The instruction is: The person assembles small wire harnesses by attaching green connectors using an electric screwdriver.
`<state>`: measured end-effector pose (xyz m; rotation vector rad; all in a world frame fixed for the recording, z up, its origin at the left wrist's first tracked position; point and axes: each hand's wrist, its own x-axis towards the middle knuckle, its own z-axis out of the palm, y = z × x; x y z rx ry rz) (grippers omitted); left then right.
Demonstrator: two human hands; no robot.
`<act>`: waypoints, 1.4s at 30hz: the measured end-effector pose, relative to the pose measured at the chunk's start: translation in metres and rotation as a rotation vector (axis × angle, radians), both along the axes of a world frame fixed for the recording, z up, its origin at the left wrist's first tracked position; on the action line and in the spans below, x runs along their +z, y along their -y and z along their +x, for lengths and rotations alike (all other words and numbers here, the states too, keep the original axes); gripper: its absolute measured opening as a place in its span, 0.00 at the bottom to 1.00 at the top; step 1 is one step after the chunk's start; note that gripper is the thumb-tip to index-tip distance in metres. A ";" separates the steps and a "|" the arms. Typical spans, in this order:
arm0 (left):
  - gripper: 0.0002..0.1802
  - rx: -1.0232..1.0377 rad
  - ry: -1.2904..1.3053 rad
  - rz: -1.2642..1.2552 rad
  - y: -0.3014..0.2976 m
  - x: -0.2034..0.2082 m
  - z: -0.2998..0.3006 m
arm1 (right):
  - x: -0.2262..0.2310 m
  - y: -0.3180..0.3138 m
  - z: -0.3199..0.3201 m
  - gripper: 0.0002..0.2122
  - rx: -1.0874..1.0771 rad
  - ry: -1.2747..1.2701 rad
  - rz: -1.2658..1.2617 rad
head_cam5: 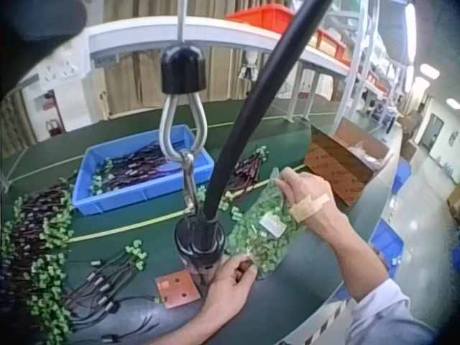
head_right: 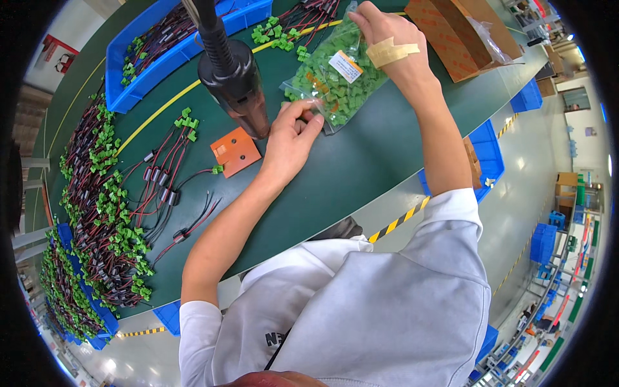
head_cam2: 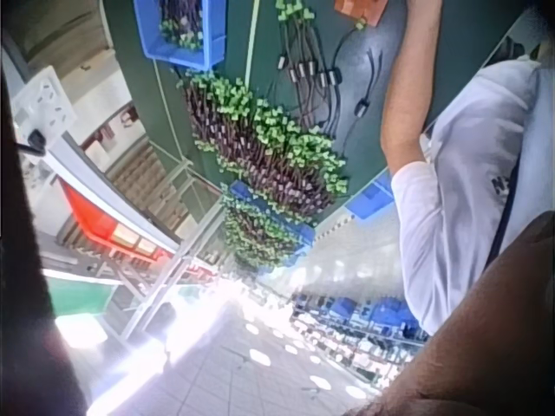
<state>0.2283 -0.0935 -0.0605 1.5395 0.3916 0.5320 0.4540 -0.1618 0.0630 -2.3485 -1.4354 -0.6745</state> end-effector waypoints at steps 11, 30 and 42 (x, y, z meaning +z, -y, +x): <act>0.18 0.024 -0.079 -0.383 -0.001 0.033 -0.005 | 0.039 -0.005 -0.022 0.10 0.134 -0.108 0.140; 0.19 0.136 -0.053 0.274 0.012 0.024 -0.025 | -0.058 0.014 0.092 0.19 -0.149 -0.466 -0.011; 0.14 -0.197 0.134 0.919 0.009 0.027 -0.087 | -0.058 0.007 -0.033 0.17 0.479 -0.122 0.333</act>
